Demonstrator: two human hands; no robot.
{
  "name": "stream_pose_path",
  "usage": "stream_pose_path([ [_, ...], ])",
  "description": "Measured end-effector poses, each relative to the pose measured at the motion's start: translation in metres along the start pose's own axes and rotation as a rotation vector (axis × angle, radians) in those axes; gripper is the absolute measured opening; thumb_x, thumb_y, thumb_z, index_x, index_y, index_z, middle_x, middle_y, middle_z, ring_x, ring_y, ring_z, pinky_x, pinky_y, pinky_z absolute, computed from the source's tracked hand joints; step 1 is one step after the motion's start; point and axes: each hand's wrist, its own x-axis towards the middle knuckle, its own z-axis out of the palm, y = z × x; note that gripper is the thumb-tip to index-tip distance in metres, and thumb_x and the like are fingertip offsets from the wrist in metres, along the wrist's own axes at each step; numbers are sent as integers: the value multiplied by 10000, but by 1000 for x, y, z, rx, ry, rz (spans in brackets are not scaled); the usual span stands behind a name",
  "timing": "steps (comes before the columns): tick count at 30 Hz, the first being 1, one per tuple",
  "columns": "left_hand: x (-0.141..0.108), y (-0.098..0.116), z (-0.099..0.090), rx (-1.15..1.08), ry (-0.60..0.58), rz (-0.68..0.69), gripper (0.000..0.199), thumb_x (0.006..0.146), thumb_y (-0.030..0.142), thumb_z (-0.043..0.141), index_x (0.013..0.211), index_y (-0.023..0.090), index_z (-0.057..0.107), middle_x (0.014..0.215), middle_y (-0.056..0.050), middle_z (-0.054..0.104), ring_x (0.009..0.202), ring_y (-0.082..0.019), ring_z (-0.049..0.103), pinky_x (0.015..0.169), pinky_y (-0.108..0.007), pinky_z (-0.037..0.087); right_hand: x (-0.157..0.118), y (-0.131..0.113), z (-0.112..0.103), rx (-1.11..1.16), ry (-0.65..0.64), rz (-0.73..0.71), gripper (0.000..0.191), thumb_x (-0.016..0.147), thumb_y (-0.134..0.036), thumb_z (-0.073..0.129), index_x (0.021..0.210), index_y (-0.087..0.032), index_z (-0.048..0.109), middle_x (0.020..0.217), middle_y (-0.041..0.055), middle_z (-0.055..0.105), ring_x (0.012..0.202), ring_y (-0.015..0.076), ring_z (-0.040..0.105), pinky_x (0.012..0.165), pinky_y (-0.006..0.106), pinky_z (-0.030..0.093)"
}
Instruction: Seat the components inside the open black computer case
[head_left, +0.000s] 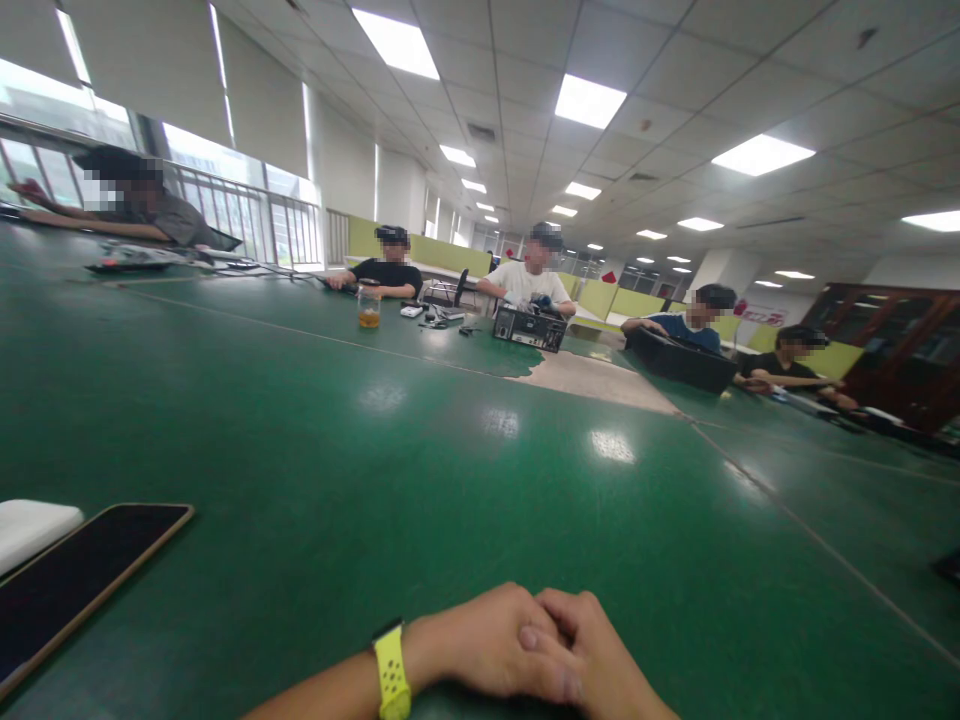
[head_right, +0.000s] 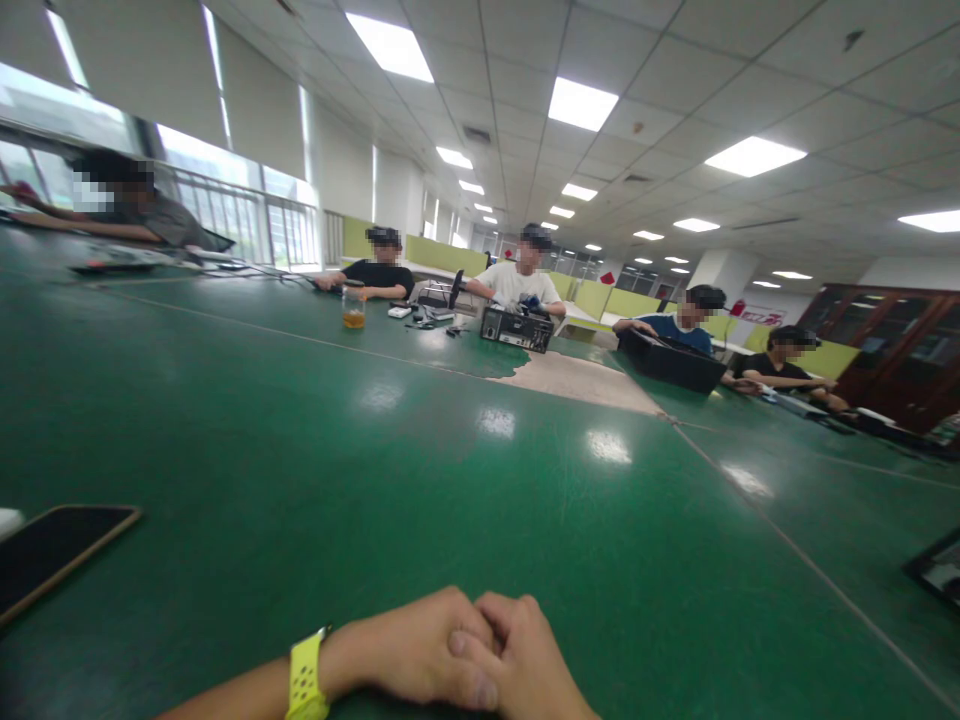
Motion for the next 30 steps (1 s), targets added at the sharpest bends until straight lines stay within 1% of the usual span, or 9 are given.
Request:
stream_pose_path([
  [4,0,0,1,-5,7,-23,376,718,489,609,609,146,502,590,44,440,551,-67,351,471,-190,267,0,-1,0,-16,0,4,416,785,-523,531,628,-141,486,567,-37,374,577,78,305,526,216,221],
  [9,1,-1,1,13,25,-41,334,709,442,616,599,147,504,584,49,444,543,-66,353,467,-194,264,0,3,1,-53,1,7,416,791,-534,513,649,-144,525,584,-26,436,592,87,329,533,217,232],
  [14,1,6,1,16,23,-101,287,690,386,629,587,147,510,558,55,449,521,-62,364,457,-187,268,0,4,0,-60,-9,-2,424,783,-550,518,661,-144,545,586,-22,460,585,87,335,530,214,242],
  [18,1,10,2,-8,24,-86,204,691,316,633,617,144,551,588,51,492,546,-68,417,488,-174,307,-2,2,-1,-56,-15,5,408,788,-537,515,675,-146,548,594,-19,468,588,88,340,532,210,249],
  [22,0,11,2,15,41,-104,204,692,305,639,603,139,559,570,55,473,535,-65,404,485,-171,305,-2,1,-1,-76,-10,0,385,805,-513,492,687,-150,545,620,-9,490,610,96,357,544,211,253],
  [30,0,12,2,36,32,-81,189,704,303,630,619,144,574,585,54,500,558,-69,433,517,-164,329,-4,2,-1,-75,-18,0,319,804,-454,501,689,-158,525,625,-13,480,619,99,351,559,214,255],
])
